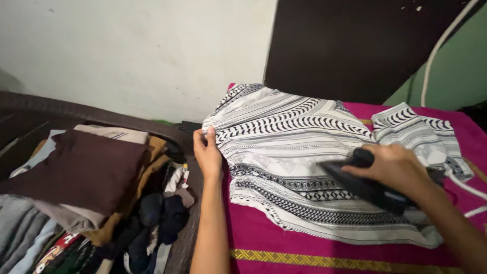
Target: The person irons a white shirt with a black pattern on a pink surface and subsequently folds it.
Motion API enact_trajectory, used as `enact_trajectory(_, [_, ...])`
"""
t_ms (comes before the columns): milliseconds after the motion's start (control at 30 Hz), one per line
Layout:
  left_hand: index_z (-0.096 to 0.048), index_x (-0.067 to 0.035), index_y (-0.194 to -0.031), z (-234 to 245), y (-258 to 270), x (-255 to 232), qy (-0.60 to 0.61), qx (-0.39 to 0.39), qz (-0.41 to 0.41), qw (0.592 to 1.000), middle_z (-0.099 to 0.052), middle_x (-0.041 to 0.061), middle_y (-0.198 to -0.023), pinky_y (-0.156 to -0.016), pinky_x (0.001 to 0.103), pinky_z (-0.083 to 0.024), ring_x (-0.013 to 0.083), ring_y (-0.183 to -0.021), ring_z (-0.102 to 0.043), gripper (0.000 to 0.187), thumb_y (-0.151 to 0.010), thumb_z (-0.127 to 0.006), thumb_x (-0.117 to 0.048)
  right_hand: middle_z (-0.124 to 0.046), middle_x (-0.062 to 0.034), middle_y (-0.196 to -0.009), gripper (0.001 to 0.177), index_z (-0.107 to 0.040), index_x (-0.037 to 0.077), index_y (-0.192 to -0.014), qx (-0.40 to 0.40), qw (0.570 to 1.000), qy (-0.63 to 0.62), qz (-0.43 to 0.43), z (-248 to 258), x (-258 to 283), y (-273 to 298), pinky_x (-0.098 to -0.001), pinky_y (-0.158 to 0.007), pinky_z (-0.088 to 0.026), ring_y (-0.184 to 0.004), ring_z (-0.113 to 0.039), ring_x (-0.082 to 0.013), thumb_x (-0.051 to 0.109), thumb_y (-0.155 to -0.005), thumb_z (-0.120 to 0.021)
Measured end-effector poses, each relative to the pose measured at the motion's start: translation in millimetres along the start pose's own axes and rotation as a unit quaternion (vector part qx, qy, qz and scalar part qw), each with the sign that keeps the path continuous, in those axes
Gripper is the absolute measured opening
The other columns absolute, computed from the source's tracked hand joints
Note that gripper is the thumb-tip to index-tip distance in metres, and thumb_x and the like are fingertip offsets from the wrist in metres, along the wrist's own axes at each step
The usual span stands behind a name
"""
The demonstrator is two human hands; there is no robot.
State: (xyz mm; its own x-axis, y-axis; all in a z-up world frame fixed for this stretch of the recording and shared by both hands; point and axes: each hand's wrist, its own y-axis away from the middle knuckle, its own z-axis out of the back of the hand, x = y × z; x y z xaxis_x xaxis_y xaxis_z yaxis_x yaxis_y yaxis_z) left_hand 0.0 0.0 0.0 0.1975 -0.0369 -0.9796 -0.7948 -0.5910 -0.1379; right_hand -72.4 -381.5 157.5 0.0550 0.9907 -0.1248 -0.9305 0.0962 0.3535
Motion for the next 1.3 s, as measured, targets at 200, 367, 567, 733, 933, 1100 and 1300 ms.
enact_trajectory(200, [-0.065,-0.005,-0.099,0,1,-5,0.03,0.024,0.041,0.998,-0.055,-0.004,-0.077,-0.064,0.023,-0.04,0.0061,-0.071,-0.044,0.025,-0.1,-0.066,-0.03,-0.078,-0.0005,-0.086,0.063,-0.075,0.028,-0.109,0.03,0.998,-0.005,0.053,33,69,5,-0.0318,-0.059,-0.059,-0.07,-0.074,-0.0116,0.079,-0.076,-0.061])
enact_trajectory(367, [-0.067,-0.002,-0.094,3,0,1,0.054,0.038,0.035,0.997,-0.053,-0.006,-0.078,-0.064,0.022,-0.038,0.0049,-0.072,-0.043,0.026,-0.098,-0.072,-0.027,-0.074,-0.0066,-0.092,0.07,-0.068,0.027,-0.121,0.093,0.992,0.006,0.083,46,164,26,-0.0351,-0.068,-0.059,-0.079,-0.07,-0.0176,0.08,-0.076,-0.064])
enact_trajectory(567, [-0.07,-0.002,-0.094,5,-5,13,0.094,0.055,0.062,0.992,-0.061,-0.005,-0.079,-0.064,0.021,-0.04,0.0036,-0.071,-0.048,0.025,-0.094,-0.076,-0.026,-0.077,-0.0127,-0.088,0.07,-0.075,0.019,-0.113,-0.102,0.965,-0.056,0.235,40,149,-8,-0.0433,-0.076,-0.058,-0.08,-0.075,-0.03,0.074,-0.069,-0.073])
enact_trajectory(733, [-0.071,-0.001,-0.096,8,-4,14,0.097,0.079,0.081,0.989,-0.061,-0.004,-0.079,-0.06,0.022,-0.035,0.0052,-0.069,-0.045,0.025,-0.092,-0.078,-0.025,-0.078,-0.0155,-0.09,0.072,-0.079,0.013,-0.11,-0.214,0.96,-0.084,0.158,56,72,-64,-0.043,-0.076,-0.06,-0.082,-0.076,-0.0311,0.072,-0.069,-0.076])
enact_trajectory(933, [-0.069,0.0,-0.097,5,-5,10,0.129,0.071,0.08,0.986,-0.061,-0.004,-0.082,-0.065,0.02,-0.04,0.0041,-0.073,-0.05,0.024,-0.091,-0.082,-0.019,-0.076,-0.0155,-0.085,0.071,-0.08,0.013,-0.103,-0.184,0.969,-0.078,0.144,44,79,-39,-0.0419,-0.068,-0.059,-0.076,-0.075,-0.0301,0.075,-0.069,-0.075])
enact_trajectory(1100, [-0.069,0.001,-0.103,4,-5,13,0.178,0.082,0.103,0.975,-0.059,-0.005,-0.082,-0.069,0.019,-0.043,0.0034,-0.075,-0.051,0.026,-0.089,-0.083,-0.016,-0.071,-0.0038,-0.062,0.061,-0.076,0.014,-0.093,-0.078,0.945,-0.056,0.313,-3,113,40,-0.0366,-0.047,-0.054,-0.046,-0.065,-0.0184,0.072,-0.077,-0.065])
enact_trajectory(1300, [-0.071,0.003,-0.114,4,-4,7,0.141,0.094,0.116,0.979,-0.064,-0.004,-0.084,-0.07,0.02,-0.045,0.0047,-0.077,-0.056,0.034,-0.087,-0.081,-0.015,-0.072,-0.0037,-0.066,0.063,-0.075,0.011,-0.098,-0.11,0.944,-0.09,0.298,-3,120,40,-0.0358,-0.042,-0.053,-0.043,-0.065,-0.0163,0.072,-0.087,-0.063])
